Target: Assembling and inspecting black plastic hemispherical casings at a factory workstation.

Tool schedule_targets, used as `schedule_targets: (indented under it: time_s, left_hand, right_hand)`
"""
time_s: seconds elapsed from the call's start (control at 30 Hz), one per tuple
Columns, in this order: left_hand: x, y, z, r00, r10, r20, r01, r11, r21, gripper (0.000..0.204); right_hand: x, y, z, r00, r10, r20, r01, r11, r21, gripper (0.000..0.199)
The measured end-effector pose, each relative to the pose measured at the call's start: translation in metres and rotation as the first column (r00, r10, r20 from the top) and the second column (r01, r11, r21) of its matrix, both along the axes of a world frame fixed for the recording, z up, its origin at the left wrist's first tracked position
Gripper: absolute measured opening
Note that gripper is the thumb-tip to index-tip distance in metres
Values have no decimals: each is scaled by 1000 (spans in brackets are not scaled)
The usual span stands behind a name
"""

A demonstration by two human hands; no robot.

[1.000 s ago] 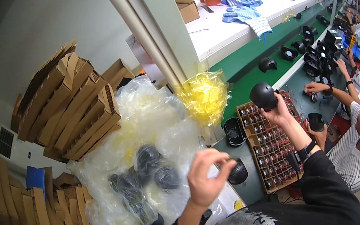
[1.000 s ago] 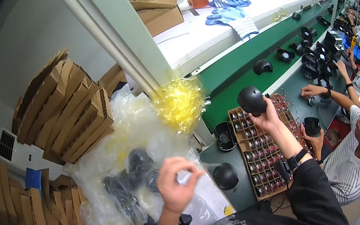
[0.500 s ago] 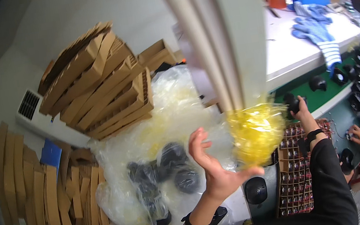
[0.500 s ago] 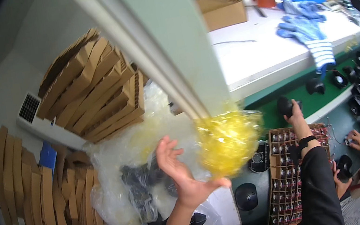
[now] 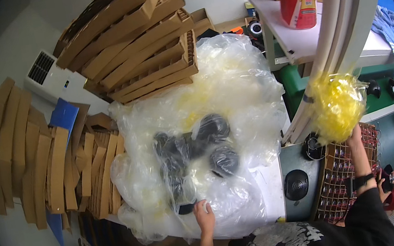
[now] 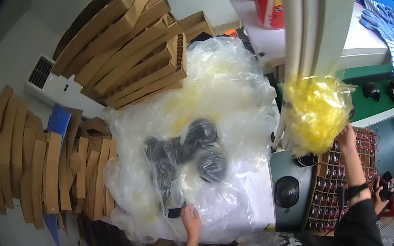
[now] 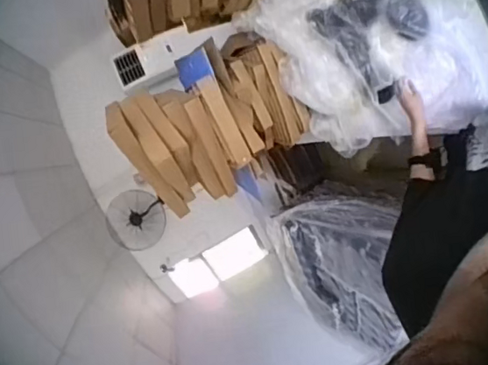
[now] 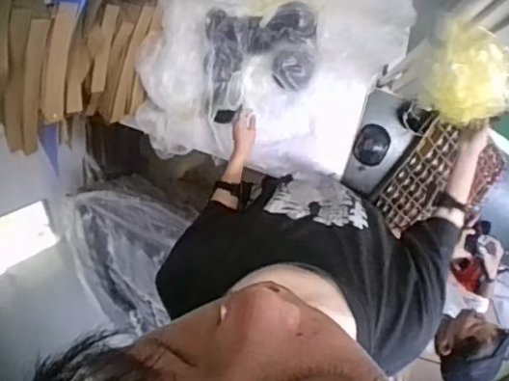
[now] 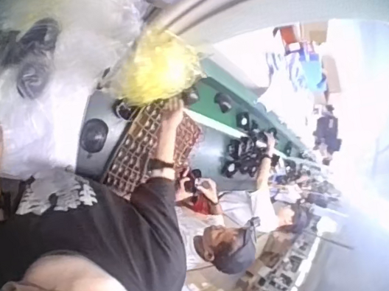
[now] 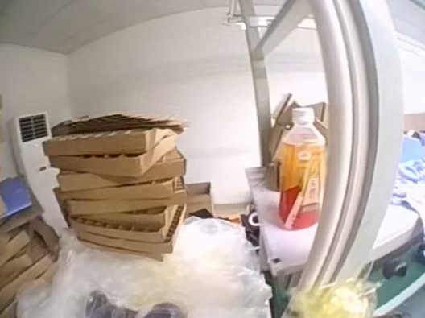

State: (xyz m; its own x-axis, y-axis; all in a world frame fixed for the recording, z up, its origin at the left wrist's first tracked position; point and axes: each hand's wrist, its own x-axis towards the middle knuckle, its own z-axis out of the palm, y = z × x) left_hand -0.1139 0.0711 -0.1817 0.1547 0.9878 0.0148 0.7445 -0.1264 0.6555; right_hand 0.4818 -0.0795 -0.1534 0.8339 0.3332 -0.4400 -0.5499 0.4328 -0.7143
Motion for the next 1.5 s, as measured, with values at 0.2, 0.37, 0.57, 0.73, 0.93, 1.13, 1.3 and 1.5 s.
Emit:
schedule_targets:
  time_s: [0.2, 0.37, 0.57, 0.73, 0.93, 1.13, 1.3, 1.5]
  left_hand:
    - [-31, 36, 4, 969, 57, -239, 22, 948, 317, 37]
    - [-35, 56, -3, 916, 194, -351, -118, 967, 227, 64]
    - [-8, 33, 29, 965, 42, -258, 2, 986, 166, 63]
    - [24, -37, 88, 744, -171, 646, 294, 952, -87, 34]
    - [65, -71, 161, 453, -414, 790, 502, 850, 158, 59]
    - [62, -69, 182, 704, -710, -37, 548, 509, 664, 61]
    - [70, -85, 168, 606, -720, 338, 405, 645, 648, 62]
    - [72, -77, 170, 646, -762, 46, 528, 489, 694, 63]
  right_hand:
    - [-120, -61, 0, 926, 365, 98, -368, 930, 12, 24]
    - [-208, -53, 54, 807, 549, 218, -432, 800, -417, 28]
    - [-273, -47, 78, 477, 797, 371, -618, 605, -502, 23]
    - [-328, -42, 125, 214, 841, 497, -527, 528, -666, 21]
    - [-344, -46, 179, 74, 792, 606, -441, 571, -692, 30]
    - [-365, -60, 215, 30, 783, 622, -327, 596, -734, 39]
    - [-367, -55, 209, 108, 819, 563, -340, 563, -753, 40]
    - [-365, -54, 200, 318, 820, 476, -659, 552, -510, 35]
